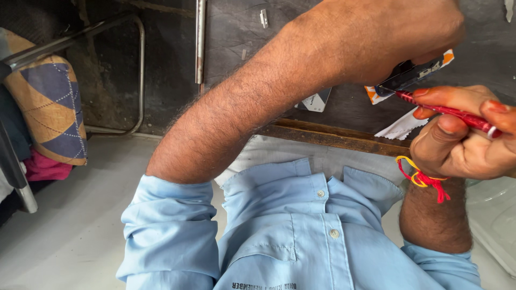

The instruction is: The person removes a battery from a mobile phone and then works on the internal components using a screwdriver and by hand.

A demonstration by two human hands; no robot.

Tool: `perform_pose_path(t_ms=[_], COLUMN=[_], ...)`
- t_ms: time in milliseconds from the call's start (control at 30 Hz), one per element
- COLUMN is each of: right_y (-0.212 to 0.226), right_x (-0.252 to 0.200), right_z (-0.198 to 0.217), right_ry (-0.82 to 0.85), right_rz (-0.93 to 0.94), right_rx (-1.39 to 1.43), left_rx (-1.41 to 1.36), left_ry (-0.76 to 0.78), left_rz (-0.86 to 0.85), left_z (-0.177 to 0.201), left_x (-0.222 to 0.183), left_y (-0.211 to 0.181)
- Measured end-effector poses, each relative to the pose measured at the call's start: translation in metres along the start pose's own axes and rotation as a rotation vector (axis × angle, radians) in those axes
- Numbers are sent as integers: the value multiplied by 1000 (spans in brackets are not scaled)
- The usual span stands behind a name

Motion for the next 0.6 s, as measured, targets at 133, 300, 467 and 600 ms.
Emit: perform_pose_path(t_ms=[133, 300, 467, 600], right_y=[-3, -5, -8, -4], right_x=[5, 3, 5, 7], right_z=[-1, -3, -3, -4], right_ry=[1, -11, -59, -47], right_rz=[43, 39, 4, -44], right_rx=[-11, -13, -12, -16], left_rx=[37, 51, 60, 72], left_ry=[-25, -9, -12, -2], left_rz=[-12, 0, 5, -28], left_z=[0, -1, -4, -7], left_x=[-1, -2, -3, -3], left_y=[0, -1, 0, 2])
Point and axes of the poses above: each hand's wrist, its own x-axis towards the middle knuckle, its own z-axis out of the back of the hand, y = z × x, the point moved 1 cm from there along x, towards the middle knuckle, and after that the axes turned 4 degrees about -z, right-handed, at the moved point
